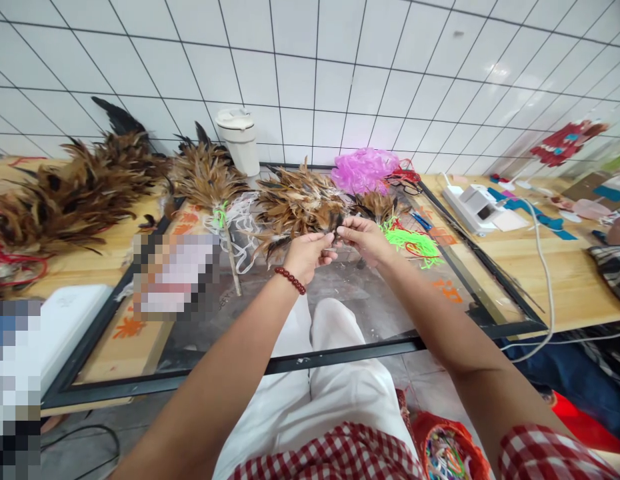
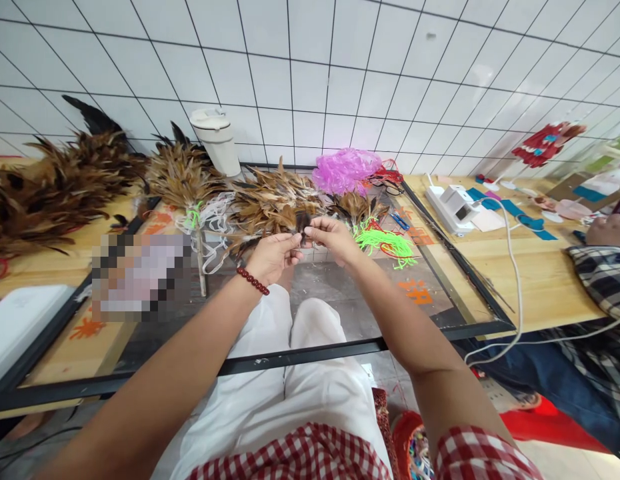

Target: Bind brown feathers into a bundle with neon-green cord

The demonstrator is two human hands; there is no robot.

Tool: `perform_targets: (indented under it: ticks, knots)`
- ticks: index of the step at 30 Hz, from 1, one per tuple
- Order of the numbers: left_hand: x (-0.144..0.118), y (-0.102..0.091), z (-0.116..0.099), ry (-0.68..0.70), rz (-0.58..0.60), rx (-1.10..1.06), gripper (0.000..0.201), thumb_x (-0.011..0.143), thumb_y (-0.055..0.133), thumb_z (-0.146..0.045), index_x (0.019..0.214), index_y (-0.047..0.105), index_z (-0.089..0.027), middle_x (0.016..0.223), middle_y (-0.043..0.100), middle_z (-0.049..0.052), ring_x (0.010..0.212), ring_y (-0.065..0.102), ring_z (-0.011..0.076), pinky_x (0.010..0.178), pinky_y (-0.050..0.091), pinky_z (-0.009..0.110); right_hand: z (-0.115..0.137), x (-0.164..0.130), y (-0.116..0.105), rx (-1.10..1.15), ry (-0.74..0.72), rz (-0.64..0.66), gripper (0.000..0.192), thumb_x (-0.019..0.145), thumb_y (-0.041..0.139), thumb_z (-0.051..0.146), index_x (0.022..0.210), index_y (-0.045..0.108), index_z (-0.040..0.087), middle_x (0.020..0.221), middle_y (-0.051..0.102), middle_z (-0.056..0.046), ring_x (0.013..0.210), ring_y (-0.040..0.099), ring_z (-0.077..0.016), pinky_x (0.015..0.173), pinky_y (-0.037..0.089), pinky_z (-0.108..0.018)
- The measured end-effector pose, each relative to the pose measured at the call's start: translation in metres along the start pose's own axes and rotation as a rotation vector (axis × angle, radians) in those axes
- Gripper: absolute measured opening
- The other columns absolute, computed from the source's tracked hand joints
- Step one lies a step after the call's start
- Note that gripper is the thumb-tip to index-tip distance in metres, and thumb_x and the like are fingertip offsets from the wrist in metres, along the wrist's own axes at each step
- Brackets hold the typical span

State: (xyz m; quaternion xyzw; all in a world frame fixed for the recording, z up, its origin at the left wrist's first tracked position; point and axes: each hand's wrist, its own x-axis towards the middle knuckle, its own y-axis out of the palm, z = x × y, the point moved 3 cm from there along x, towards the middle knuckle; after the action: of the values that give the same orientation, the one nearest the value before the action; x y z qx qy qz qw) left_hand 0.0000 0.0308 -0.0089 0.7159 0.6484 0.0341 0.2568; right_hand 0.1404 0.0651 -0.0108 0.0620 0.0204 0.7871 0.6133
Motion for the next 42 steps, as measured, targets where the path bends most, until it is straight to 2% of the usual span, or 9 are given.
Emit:
perform_targets:
  ticks: [6,10,14,17,21,24,27,33,42]
  knots:
    - [-0.001,0.002,0.001,0.019,0.056,0.06,0.013,0.072,0.073,-0.017,0.068,0.064,-0.009,0.06,0.063,0.003,0.045,0.054,0.0059,0.041,0.038,0.016,0.003,0.0,0.002,-0.087,-0.059,0.005,0.031,0.063,0.078,0.041,0.073,0.061,0.018,0.065,0.057,0.004,0.056,0.046,-0.0074,0.057,0.037,-0.023]
    - [0.002,-0.004,-0.004,0.114,-0.083,-0.039,0.009,0.075,0.069,-0.017,0.073,0.064,-0.01,0.059,0.061,0.0,0.046,0.053,0.0042,0.043,0.038,0.015,0.008,0.002,-0.014,-0.488,-0.095,-0.098,0.028,0.071,0.069,0.043,0.074,0.066,0.016,0.063,0.058,0.002,0.057,0.045,-0.009,0.059,0.035,-0.025]
    - [0.004,-0.008,-0.008,0.175,-0.184,-0.112,0.011,0.074,0.07,-0.019,0.074,0.063,-0.01,0.06,0.061,-0.001,0.047,0.053,0.0034,0.044,0.037,0.014,0.007,0.002,-0.021,-0.975,-0.038,0.048,0.021,0.067,0.071,0.035,0.076,0.071,0.016,0.06,0.059,0.002,0.057,0.047,-0.011,0.059,0.034,-0.025]
    - [0.004,-0.009,-0.008,0.188,-0.202,-0.128,0.013,0.074,0.07,-0.02,0.073,0.062,-0.01,0.06,0.061,-0.001,0.045,0.052,0.0036,0.043,0.036,0.015,0.009,-0.001,-0.016,-1.112,-0.075,0.16,0.009,0.069,0.065,0.023,0.07,0.069,0.016,0.062,0.061,0.0,0.058,0.048,-0.012,0.06,0.033,-0.026]
    - [0.004,-0.01,-0.008,0.2,-0.214,-0.136,0.015,0.073,0.071,-0.022,0.072,0.06,-0.011,0.059,0.061,-0.001,0.044,0.052,0.0039,0.043,0.035,0.015,0.017,-0.005,-0.01,-0.79,-0.038,0.281,0.014,0.073,0.061,0.029,0.068,0.061,0.016,0.062,0.055,0.001,0.058,0.044,-0.0104,0.061,0.034,-0.025]
    - [0.003,-0.009,-0.008,0.199,-0.218,-0.125,0.015,0.074,0.071,-0.023,0.074,0.061,-0.011,0.062,0.063,0.0,0.046,0.055,0.0045,0.045,0.038,0.015,0.022,-0.005,-0.009,-0.364,-0.012,0.191,0.028,0.072,0.065,0.043,0.07,0.054,0.017,0.062,0.049,0.004,0.057,0.04,-0.0086,0.059,0.033,-0.024]
    - [0.001,-0.006,-0.006,0.15,-0.182,-0.124,0.014,0.075,0.07,-0.022,0.076,0.062,-0.011,0.07,0.068,0.004,0.055,0.063,0.0081,0.051,0.045,0.017,0.019,-0.004,-0.004,-0.125,0.03,0.108,0.037,0.066,0.072,0.049,0.068,0.052,0.018,0.059,0.046,0.005,0.055,0.039,-0.0077,0.057,0.032,-0.023]
    - [0.0,0.002,0.002,0.005,-0.015,-0.186,0.011,0.077,0.07,-0.019,0.079,0.063,-0.01,0.073,0.07,0.007,0.064,0.068,0.0126,0.058,0.05,0.02,0.01,-0.005,0.015,0.008,-0.015,0.032,0.036,0.062,0.077,0.049,0.073,0.06,0.019,0.069,0.06,0.001,0.066,0.053,-0.0117,0.066,0.044,-0.026]
    - [-0.001,0.004,0.003,-0.062,0.021,-0.225,0.006,0.08,0.067,-0.014,0.077,0.064,-0.01,0.065,0.067,0.005,0.058,0.064,0.0081,0.058,0.051,0.018,0.001,-0.005,0.021,0.007,-0.073,-0.054,0.032,0.065,0.077,0.045,0.073,0.062,0.018,0.065,0.057,0.003,0.059,0.049,-0.0094,0.062,0.043,-0.025]
